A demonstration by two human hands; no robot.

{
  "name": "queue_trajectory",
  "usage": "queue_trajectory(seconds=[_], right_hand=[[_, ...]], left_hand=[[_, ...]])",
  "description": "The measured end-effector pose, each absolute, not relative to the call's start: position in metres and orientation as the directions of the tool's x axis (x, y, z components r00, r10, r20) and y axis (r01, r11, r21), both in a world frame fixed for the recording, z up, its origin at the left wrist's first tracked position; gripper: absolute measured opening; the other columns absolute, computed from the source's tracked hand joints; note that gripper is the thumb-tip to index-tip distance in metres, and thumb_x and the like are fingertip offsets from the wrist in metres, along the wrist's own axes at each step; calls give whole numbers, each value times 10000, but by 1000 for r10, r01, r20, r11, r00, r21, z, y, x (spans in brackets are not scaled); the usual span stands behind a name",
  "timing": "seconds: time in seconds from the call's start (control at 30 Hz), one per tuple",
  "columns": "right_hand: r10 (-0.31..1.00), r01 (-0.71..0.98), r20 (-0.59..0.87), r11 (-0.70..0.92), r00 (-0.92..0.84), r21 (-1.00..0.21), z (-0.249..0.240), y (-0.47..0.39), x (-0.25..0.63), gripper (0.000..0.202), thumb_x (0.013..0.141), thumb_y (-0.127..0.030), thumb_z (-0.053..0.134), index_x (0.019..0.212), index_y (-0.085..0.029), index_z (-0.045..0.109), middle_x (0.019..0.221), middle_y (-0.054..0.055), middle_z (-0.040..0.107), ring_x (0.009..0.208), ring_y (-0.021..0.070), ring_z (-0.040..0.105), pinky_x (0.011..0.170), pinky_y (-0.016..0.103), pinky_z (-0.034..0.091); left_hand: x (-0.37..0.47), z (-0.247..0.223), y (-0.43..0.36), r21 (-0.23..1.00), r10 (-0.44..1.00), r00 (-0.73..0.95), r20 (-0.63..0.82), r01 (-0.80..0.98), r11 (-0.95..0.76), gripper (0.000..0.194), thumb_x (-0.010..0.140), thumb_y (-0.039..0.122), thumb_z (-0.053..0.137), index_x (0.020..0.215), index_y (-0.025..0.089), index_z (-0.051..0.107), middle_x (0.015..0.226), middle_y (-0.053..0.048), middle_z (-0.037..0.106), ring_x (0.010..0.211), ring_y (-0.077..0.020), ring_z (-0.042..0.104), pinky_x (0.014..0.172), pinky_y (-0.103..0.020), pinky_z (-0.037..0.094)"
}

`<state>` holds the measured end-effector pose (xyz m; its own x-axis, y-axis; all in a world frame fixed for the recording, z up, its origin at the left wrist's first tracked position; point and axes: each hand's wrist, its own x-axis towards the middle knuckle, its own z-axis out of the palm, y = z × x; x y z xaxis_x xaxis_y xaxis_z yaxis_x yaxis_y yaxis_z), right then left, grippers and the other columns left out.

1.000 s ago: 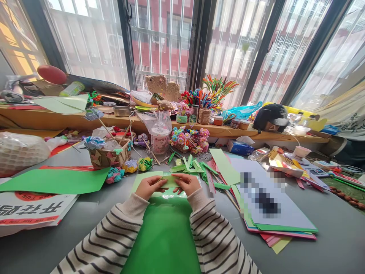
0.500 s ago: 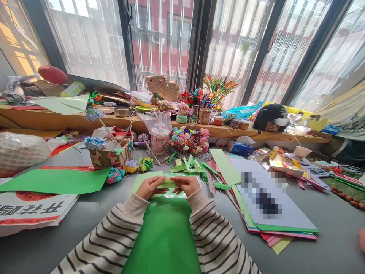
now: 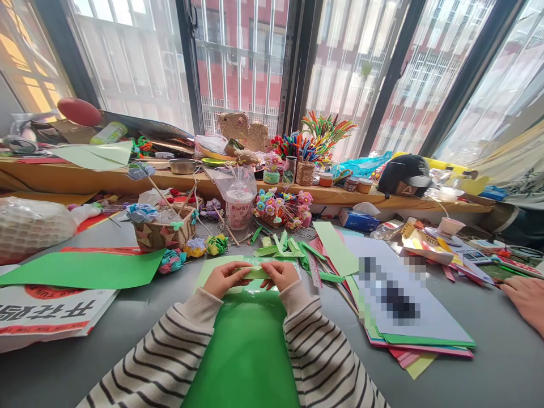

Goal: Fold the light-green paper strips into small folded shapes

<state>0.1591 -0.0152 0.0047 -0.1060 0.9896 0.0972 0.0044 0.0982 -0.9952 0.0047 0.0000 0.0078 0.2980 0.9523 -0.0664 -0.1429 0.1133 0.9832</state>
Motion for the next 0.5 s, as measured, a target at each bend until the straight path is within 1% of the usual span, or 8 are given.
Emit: queue_trajectory(seconds=[0.1, 0.23, 0.37, 0.5], right_hand=[[992, 9, 90, 91, -93, -996, 5, -16, 159, 337, 576, -412, 577, 683, -95, 614, 488, 3, 555, 389, 97, 531, 360, 193, 407], [991, 3, 67, 68, -116, -998, 6, -18, 159, 323, 550, -388, 601, 700, -102, 612, 494, -4, 559, 399, 97, 533, 376, 201, 414], [985, 0, 67, 68, -157, -998, 7, -18, 159, 298, 564, -359, 596, 727, -109, 611, 523, -2, 569, 417, 94, 535, 384, 200, 411], [985, 5, 75, 77, -156, -997, 7, -17, 160, 284, 574, -344, 590, 738, -113, 610, 552, 5, 579, 430, 93, 535, 394, 205, 414]], left_hand=[[4, 6, 1, 980, 947, 307, -89, -141, 138, 389, 428, 359, 685, 720, 117, 602, 604, -10, 618, 555, -137, 593, 577, -243, 485], [5, 7, -1, 975, 955, 282, -97, -164, 148, 381, 427, 389, 676, 680, 117, 596, 619, -6, 607, 540, -126, 585, 573, -243, 485], [6, 11, -4, 970, 953, 271, -132, -163, 181, 384, 446, 407, 664, 683, 117, 581, 596, -15, 610, 541, -148, 599, 551, -243, 481], [6, 12, -3, 968, 942, 290, -169, -132, 215, 396, 447, 416, 662, 689, 118, 566, 576, -26, 617, 531, -170, 609, 505, -243, 481]])
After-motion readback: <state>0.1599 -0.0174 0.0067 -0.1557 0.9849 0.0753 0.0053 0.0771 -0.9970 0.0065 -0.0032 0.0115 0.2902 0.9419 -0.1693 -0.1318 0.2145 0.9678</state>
